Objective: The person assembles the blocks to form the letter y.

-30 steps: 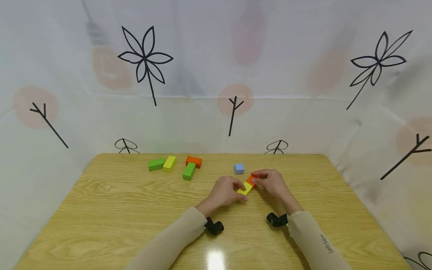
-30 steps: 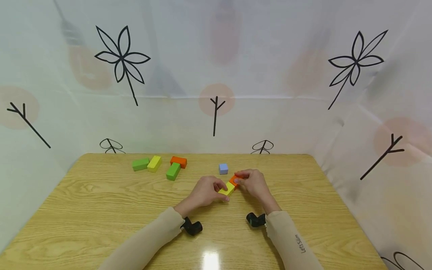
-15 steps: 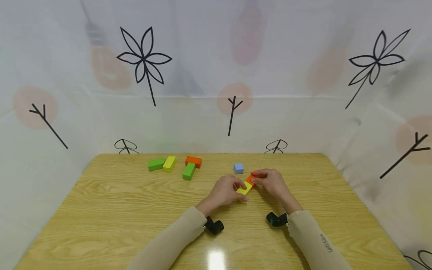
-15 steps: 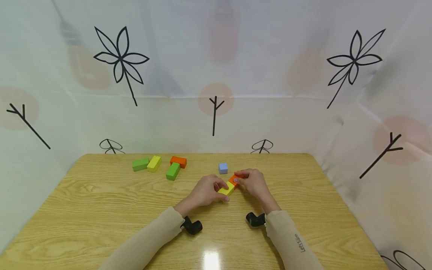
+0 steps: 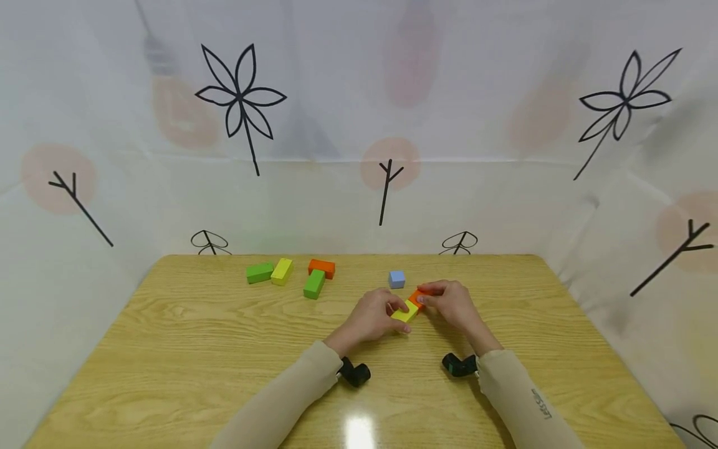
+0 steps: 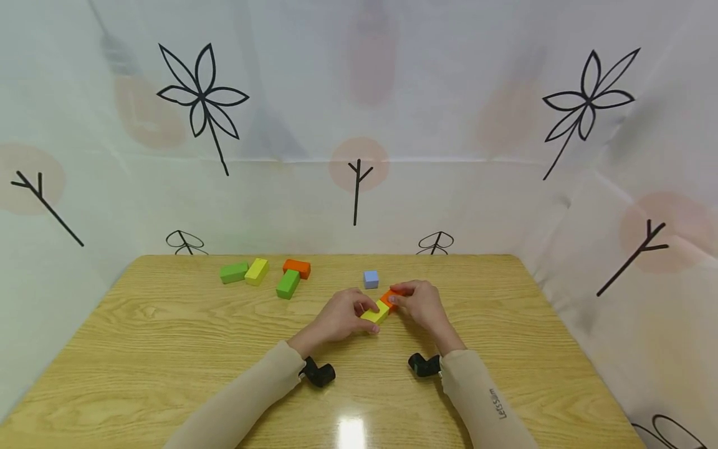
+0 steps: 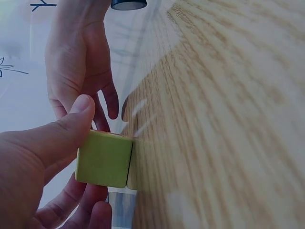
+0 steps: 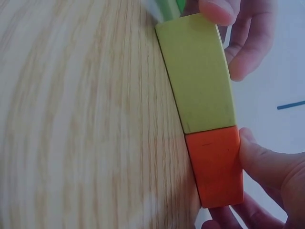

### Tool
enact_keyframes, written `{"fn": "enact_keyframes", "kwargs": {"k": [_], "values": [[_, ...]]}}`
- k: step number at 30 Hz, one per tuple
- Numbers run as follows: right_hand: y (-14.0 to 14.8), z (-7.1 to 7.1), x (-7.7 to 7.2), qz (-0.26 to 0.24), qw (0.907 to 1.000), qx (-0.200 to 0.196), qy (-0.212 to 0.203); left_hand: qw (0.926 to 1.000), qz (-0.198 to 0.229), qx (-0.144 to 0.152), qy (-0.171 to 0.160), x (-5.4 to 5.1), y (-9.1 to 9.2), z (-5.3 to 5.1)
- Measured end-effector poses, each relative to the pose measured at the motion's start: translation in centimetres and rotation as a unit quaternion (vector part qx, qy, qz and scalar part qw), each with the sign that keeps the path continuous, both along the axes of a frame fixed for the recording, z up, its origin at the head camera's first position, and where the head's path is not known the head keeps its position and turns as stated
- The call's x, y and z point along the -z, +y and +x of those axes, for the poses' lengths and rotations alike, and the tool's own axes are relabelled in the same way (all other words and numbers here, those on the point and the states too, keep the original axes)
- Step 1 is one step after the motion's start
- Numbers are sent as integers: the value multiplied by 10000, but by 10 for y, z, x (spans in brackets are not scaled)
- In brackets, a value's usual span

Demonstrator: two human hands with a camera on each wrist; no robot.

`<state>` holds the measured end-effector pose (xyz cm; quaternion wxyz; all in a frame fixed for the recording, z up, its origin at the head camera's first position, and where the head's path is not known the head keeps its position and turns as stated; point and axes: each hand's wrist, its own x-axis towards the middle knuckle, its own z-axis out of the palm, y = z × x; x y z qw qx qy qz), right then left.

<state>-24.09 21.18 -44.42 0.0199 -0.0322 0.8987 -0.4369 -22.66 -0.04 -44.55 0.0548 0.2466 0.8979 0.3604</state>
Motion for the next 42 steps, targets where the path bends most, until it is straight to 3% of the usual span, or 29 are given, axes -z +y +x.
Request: {"fn": "enact_keyframes", "kwargs": {"k": [10,20,34,42], "values": [[-1,-2,2,-96,9997,112,-187,9963,670,-135,-529,-5,-13,-8],[-1,-2,1,-132,9994,197,-246,9928,1087,-267,-418,-6,-25,-30],[-3,-1,0,-128,9994,201,-246,9909,1000,-751,-489,-2,-16,-52],[-3,-2,1,-103,9996,171,-206,9910,993,-780,-455,0,-10,-64]]}}
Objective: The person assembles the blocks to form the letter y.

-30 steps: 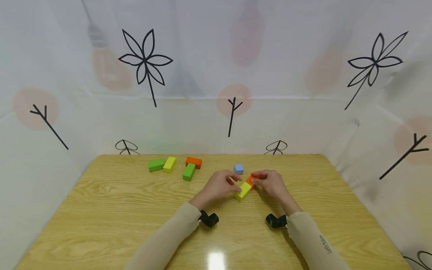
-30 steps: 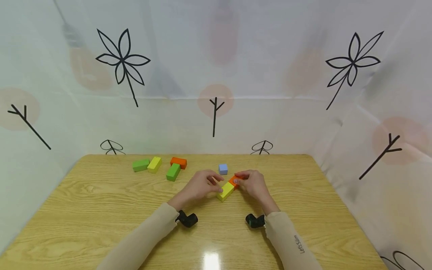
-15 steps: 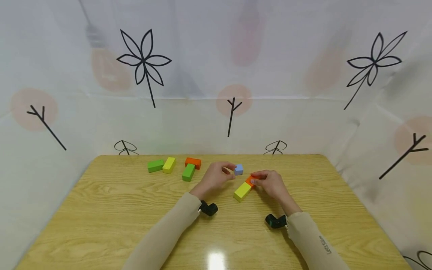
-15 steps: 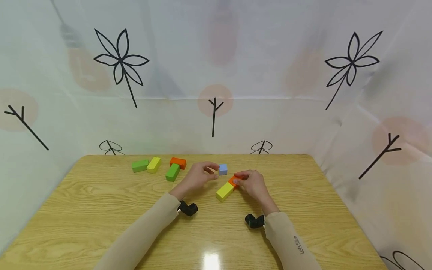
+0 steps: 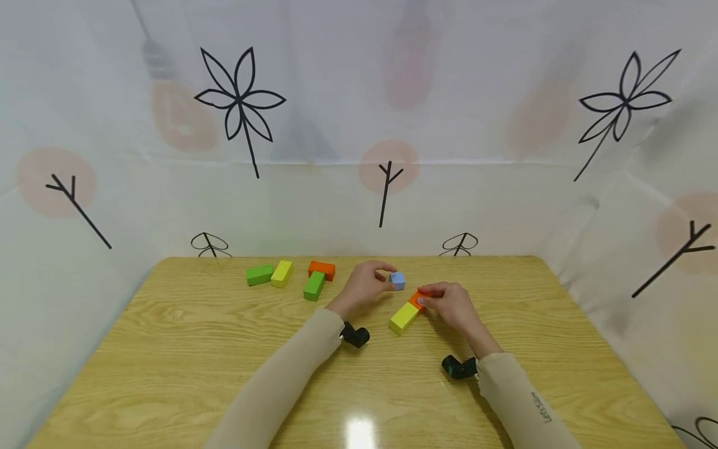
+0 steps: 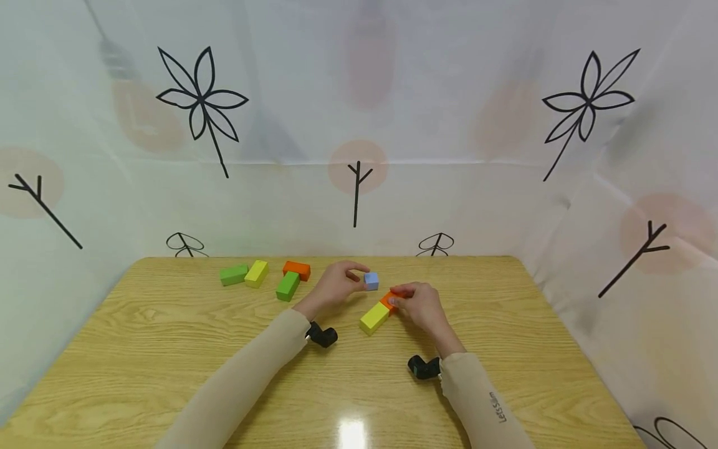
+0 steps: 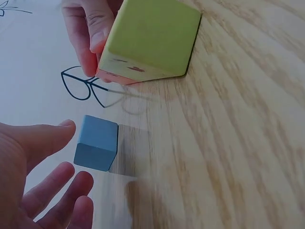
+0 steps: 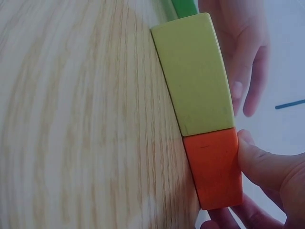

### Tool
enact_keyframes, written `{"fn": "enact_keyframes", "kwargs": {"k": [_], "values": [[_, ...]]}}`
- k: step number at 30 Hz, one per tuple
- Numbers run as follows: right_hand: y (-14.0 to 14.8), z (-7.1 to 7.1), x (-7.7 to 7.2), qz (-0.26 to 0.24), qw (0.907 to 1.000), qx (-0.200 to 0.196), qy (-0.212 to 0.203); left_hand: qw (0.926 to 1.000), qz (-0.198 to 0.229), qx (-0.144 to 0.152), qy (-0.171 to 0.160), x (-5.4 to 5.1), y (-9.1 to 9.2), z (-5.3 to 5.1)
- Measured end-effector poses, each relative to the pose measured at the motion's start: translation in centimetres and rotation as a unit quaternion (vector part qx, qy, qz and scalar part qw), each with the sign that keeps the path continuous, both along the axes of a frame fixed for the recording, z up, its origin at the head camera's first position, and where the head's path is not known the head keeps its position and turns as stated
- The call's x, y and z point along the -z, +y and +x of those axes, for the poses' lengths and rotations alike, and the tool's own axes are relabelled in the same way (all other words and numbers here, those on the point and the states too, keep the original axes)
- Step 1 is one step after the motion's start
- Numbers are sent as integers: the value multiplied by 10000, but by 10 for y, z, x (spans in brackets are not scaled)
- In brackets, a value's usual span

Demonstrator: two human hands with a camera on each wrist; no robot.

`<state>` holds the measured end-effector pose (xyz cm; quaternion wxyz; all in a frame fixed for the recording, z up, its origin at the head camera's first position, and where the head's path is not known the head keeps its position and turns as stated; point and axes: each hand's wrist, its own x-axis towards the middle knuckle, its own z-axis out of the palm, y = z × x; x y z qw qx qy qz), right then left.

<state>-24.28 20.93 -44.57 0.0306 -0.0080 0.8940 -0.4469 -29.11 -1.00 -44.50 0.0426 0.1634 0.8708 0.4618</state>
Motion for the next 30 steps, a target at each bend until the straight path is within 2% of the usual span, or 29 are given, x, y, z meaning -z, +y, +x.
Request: {"fn": "enact_keyframes", "kwargs": {"k": [12,30], "values": [[-2,1,-1,-19,10000,62,-11,9994,-326,-15,-72,2,8,-7],[-2,2,-3,25,10000,73,-32,9996,-138,-49,-245,8,8,-13]]}}
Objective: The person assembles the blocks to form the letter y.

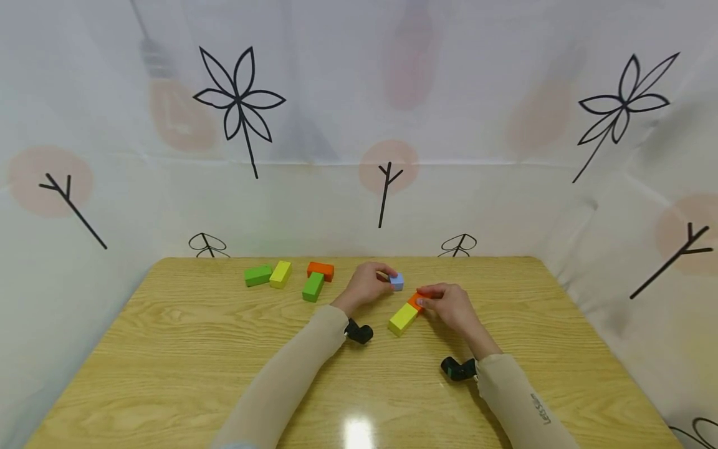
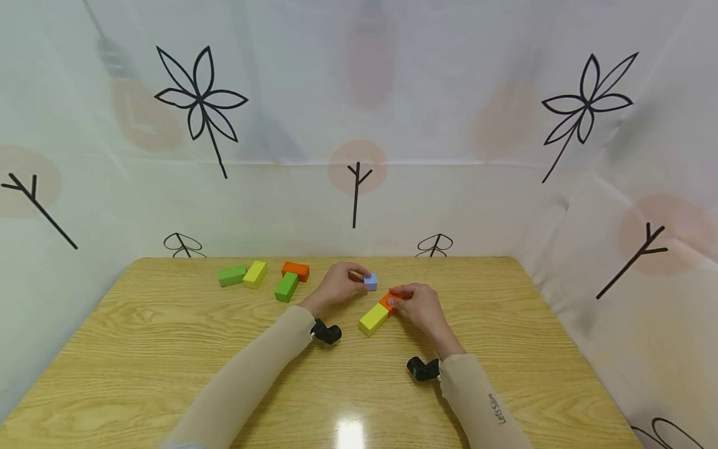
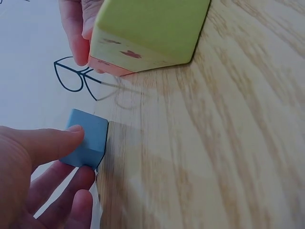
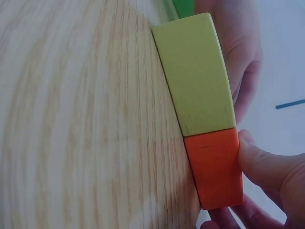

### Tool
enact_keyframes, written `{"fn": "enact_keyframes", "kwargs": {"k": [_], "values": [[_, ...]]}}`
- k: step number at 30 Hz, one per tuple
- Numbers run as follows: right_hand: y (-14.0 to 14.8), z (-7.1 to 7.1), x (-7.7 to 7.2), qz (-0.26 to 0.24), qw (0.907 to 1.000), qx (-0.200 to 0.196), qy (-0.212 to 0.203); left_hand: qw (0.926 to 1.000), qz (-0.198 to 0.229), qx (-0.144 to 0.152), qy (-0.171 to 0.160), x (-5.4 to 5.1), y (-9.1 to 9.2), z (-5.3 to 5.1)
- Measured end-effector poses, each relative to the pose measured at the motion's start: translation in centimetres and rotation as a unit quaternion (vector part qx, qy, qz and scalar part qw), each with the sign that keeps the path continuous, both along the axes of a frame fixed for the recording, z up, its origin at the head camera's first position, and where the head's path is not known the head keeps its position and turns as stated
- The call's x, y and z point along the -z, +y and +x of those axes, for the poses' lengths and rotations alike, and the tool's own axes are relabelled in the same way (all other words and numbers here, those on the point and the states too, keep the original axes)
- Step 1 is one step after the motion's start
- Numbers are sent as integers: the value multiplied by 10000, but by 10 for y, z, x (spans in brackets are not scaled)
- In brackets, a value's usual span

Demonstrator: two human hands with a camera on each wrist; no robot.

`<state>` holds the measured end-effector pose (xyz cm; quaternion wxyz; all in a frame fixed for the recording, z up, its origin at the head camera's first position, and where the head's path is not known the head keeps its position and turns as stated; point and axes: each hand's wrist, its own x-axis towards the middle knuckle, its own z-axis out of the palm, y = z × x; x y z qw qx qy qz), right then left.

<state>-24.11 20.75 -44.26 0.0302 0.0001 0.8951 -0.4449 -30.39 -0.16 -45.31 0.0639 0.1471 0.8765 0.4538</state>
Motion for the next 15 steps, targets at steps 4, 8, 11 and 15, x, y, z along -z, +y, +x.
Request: {"fn": "enact_keyframes", "kwargs": {"k": [4,8,11,15], "values": [[0,0,0,-13,10000,-17,53,10000,-8,-50,4,-1,0,0],[0,0,1,-29,10000,-19,80,10000,35,-43,25,-2,-2,1],[0,0,0,-59,10000,3,42,9999,96,-15,38,-3,-3,2],[-1,0,0,-74,10000,23,-51,9999,129,-14,37,-4,-5,3]]}}
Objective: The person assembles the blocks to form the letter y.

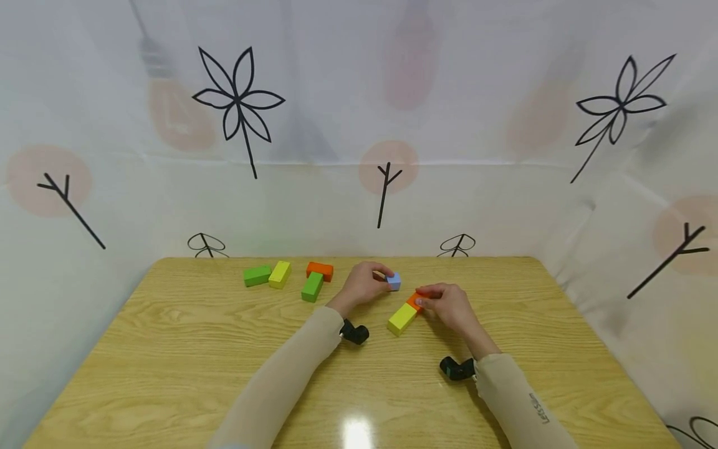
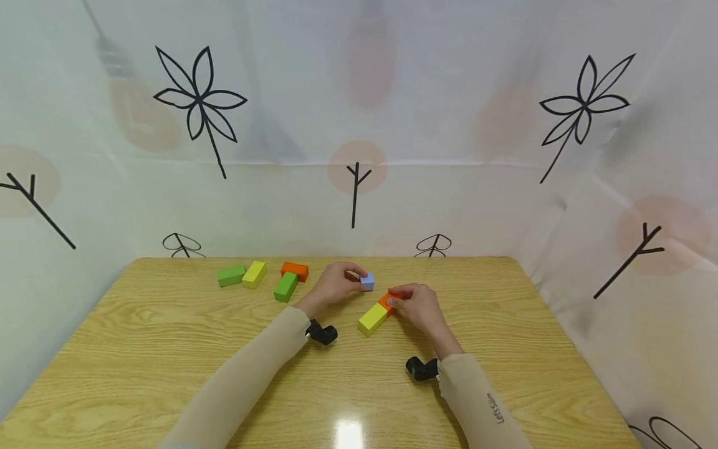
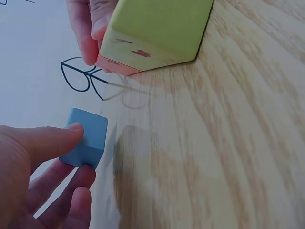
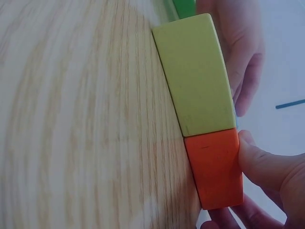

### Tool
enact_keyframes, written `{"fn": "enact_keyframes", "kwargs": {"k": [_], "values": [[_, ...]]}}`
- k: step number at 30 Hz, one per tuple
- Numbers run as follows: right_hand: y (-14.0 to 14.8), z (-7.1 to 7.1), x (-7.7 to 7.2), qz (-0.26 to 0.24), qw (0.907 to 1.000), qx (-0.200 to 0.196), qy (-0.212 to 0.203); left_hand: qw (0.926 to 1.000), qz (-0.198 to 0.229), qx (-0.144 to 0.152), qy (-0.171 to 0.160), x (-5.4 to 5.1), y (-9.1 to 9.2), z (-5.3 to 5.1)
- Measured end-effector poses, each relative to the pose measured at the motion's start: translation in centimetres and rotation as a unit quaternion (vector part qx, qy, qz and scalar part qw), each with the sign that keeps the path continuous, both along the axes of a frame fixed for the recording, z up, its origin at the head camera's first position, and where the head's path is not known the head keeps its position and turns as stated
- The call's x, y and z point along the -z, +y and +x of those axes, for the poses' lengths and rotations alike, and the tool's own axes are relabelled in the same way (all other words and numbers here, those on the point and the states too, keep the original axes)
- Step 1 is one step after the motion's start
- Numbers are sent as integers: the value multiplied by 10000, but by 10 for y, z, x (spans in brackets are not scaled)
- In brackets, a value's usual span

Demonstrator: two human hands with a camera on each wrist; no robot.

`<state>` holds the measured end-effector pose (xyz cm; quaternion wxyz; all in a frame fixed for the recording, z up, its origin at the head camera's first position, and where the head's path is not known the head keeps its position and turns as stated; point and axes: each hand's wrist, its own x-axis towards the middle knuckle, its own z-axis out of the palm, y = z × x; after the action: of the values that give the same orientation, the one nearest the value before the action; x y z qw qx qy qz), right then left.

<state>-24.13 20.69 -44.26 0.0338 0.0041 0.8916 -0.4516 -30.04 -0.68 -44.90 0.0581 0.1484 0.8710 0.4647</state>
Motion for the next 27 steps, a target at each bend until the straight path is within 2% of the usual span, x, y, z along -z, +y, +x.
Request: {"fn": "enact_keyframes", "kwargs": {"k": [8,17,23,27], "values": [[0,0,2,6,10000,47,-14,9999,97,97,78,-1,-7,5],[1,1,0,40,10000,57,70,9991,146,309,243,-14,-24,20],[0,2,0,54,9999,85,73,9980,80,449,441,-14,-37,30],[1,3,0,36,10000,57,68,9964,101,644,549,-12,-49,40]]}}
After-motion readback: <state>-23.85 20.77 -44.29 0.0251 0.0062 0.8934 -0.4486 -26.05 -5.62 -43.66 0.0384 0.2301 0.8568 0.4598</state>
